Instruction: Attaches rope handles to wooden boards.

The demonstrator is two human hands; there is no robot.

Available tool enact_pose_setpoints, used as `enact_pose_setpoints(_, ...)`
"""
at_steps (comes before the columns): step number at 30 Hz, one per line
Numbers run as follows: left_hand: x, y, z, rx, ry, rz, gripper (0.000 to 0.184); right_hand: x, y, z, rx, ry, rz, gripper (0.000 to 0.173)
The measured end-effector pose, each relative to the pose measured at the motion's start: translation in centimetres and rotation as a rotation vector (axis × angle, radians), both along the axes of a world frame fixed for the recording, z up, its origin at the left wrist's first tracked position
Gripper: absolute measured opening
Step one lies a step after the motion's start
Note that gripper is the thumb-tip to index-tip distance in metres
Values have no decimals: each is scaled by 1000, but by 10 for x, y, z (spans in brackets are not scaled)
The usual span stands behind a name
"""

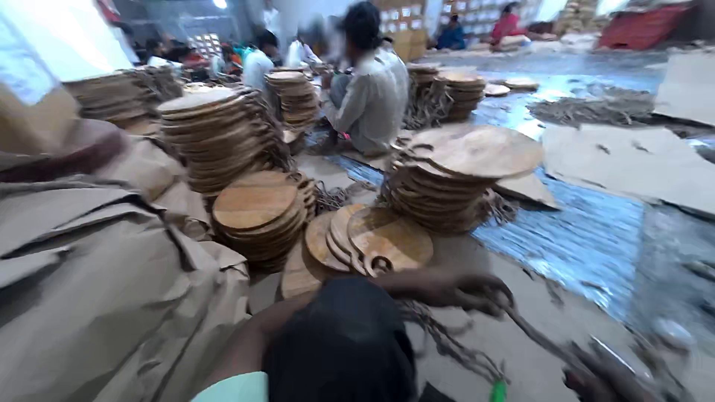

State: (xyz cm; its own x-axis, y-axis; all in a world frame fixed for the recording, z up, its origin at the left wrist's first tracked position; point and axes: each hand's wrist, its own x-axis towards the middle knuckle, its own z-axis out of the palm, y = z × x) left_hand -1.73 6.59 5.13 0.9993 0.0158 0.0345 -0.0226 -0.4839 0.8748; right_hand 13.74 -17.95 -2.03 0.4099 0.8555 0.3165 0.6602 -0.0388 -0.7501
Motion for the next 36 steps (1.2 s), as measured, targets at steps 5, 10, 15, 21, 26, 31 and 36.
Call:
enact_pose_setpoints(5,2,14,-7,-17,-94,302,26,30,-2,-42,110,192,-560,30)
enact_pose_setpoints(10,12,13,-15,-123,-190,564,24,37,-7,-116,-655,376,-589,37)
enact_pose_setpoints(15,16,6,-19,-146,-36,505,24,12,26,-139,-1224,290,-326,65)
enact_pose_setpoints(21,28,13,-32,-15,147,442,26,7,37,-136,-1331,219,-357,46)
enact_pose_setpoints(26,60,26,1,-17,-227,570,31,1,41,-140,-1396,161,-337,46)
enact_pose_setpoints(31,90,51,61,-291,-513,633,14,3,40,-142,-1405,147,-310,47)
enact_pose_setpoints(36,140,38,78,-119,-517,390,11,6,33,-140,-1382,196,-319,47)
